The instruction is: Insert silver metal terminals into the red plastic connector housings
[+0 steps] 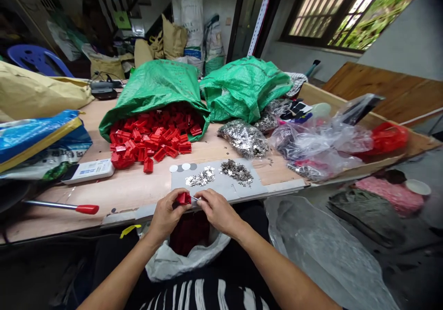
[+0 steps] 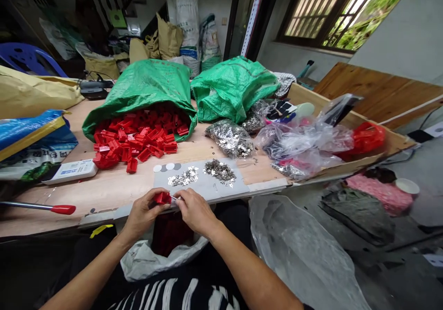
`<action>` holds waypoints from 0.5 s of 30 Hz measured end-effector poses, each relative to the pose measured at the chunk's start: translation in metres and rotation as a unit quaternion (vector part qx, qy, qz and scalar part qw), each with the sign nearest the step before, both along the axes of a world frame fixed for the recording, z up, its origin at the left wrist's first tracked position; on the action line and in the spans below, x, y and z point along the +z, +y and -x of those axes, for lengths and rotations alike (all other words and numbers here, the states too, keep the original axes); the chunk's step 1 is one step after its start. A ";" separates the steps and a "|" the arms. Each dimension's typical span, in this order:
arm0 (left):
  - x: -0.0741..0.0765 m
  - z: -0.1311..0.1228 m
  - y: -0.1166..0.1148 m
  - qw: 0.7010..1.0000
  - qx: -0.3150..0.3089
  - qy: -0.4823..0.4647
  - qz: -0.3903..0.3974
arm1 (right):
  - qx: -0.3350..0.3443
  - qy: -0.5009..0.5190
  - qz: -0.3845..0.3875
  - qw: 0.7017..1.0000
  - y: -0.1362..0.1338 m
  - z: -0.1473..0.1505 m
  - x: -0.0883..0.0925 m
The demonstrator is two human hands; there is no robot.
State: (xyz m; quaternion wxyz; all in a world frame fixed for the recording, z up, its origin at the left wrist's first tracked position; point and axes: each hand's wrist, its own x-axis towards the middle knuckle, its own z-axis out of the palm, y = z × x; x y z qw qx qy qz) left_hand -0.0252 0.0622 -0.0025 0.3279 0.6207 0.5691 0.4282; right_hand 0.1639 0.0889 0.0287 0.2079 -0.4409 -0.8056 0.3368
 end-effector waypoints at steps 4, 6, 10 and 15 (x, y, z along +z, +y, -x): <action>0.010 -0.005 -0.015 0.995 0.051 -0.084 -0.016 | 0.019 0.063 -0.022 0.998 -0.007 -0.011 0.001; 0.017 -0.008 -0.021 0.979 0.062 -0.195 0.012 | 0.035 0.065 0.002 0.997 -0.011 -0.013 0.004; 0.033 -0.012 -0.029 0.869 0.043 -0.475 0.128 | 0.072 0.080 0.059 0.992 -0.019 -0.009 0.016; 0.045 -0.014 -0.037 0.742 0.027 -0.634 0.218 | 0.095 0.073 0.045 0.992 -0.026 0.001 0.030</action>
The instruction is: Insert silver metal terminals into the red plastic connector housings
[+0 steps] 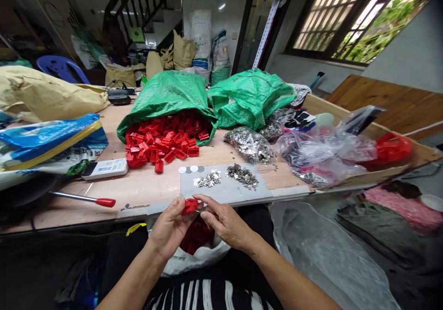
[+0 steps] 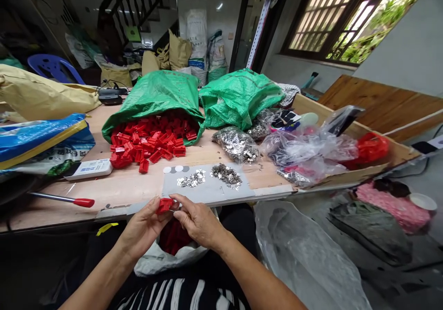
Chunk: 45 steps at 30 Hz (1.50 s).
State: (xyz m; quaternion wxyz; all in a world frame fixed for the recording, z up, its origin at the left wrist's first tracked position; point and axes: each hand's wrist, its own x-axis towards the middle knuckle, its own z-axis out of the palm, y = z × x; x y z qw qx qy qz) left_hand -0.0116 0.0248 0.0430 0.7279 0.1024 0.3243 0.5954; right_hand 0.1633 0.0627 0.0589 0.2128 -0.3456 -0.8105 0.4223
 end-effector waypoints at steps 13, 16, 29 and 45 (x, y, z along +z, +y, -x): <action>0.012 -0.013 -0.006 0.992 0.015 -0.087 0.092 | -0.025 0.003 -0.072 0.997 -0.006 -0.002 0.006; 0.011 -0.014 -0.007 0.992 0.015 -0.085 0.096 | -0.009 -0.015 -0.084 0.996 -0.005 -0.005 0.008; -0.004 -0.016 -0.011 0.991 0.026 -0.107 0.082 | -0.040 0.030 -0.084 0.995 0.000 0.004 -0.004; -0.100 0.006 -0.021 0.864 -0.101 0.489 -0.064 | -0.060 -0.101 -0.124 0.985 0.065 0.070 -0.017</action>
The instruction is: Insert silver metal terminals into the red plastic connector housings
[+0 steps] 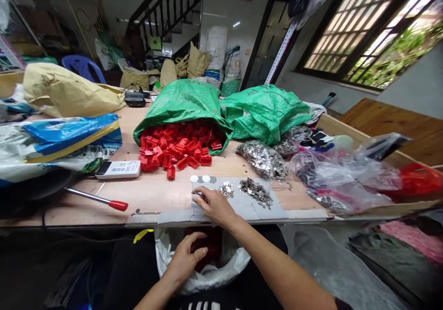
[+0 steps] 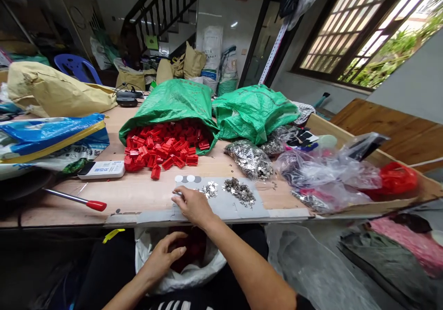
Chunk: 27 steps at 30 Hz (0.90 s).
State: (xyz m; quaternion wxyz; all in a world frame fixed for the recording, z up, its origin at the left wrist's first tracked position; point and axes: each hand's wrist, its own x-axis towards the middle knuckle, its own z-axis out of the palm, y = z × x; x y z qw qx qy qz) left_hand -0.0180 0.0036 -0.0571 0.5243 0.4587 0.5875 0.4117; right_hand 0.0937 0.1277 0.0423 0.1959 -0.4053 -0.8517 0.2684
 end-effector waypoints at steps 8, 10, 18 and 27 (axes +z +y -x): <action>0.015 0.004 -0.001 0.994 0.008 -0.105 -0.003 | 0.084 -0.102 -0.067 0.989 0.041 0.095 -0.011; 0.020 0.008 -0.002 0.995 0.001 -0.101 -0.013 | 0.092 -0.107 -0.068 0.988 0.042 0.104 -0.013; 0.039 0.030 -0.001 0.960 0.236 -0.023 -0.147 | 0.069 0.088 -0.026 0.993 -0.006 0.056 0.011; 0.044 0.009 0.006 0.979 0.097 0.068 -0.166 | 0.028 0.191 0.160 0.968 -0.060 -0.026 0.016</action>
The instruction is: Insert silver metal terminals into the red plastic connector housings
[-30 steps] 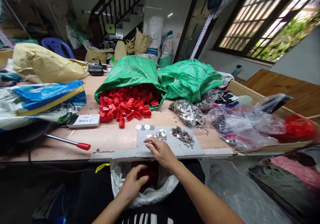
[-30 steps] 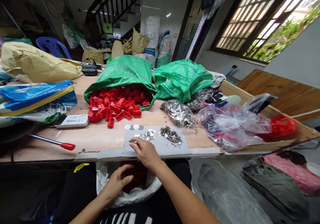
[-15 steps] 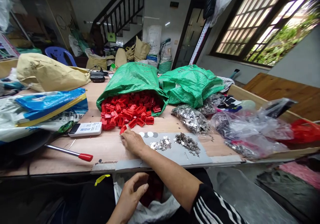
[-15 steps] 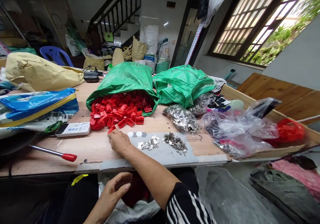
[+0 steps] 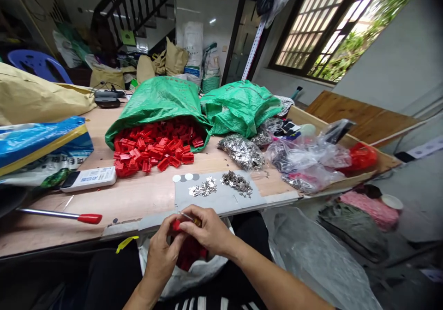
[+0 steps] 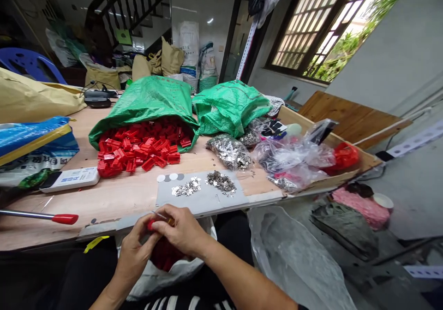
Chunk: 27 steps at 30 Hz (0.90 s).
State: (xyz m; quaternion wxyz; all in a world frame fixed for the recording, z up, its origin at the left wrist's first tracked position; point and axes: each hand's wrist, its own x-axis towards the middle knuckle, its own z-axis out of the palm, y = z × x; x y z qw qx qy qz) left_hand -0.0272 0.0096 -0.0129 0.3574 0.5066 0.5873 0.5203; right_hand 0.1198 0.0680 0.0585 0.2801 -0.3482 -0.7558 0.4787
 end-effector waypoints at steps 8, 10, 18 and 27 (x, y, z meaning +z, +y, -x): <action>0.010 -0.009 -0.001 0.959 -0.015 -0.265 0.098 | -0.273 -0.225 -0.167 0.920 0.061 -0.091 -0.029; 0.009 -0.008 -0.001 0.948 -0.011 -0.297 0.114 | -0.297 -0.291 -0.175 0.892 0.070 -0.104 -0.031; 0.012 -0.020 -0.004 0.934 0.007 -0.333 0.134 | -0.266 -0.405 -0.194 0.853 0.085 -0.093 -0.025; 0.016 -0.019 -0.007 0.931 0.015 -0.338 0.136 | -0.236 -0.439 -0.191 0.845 0.096 -0.085 -0.023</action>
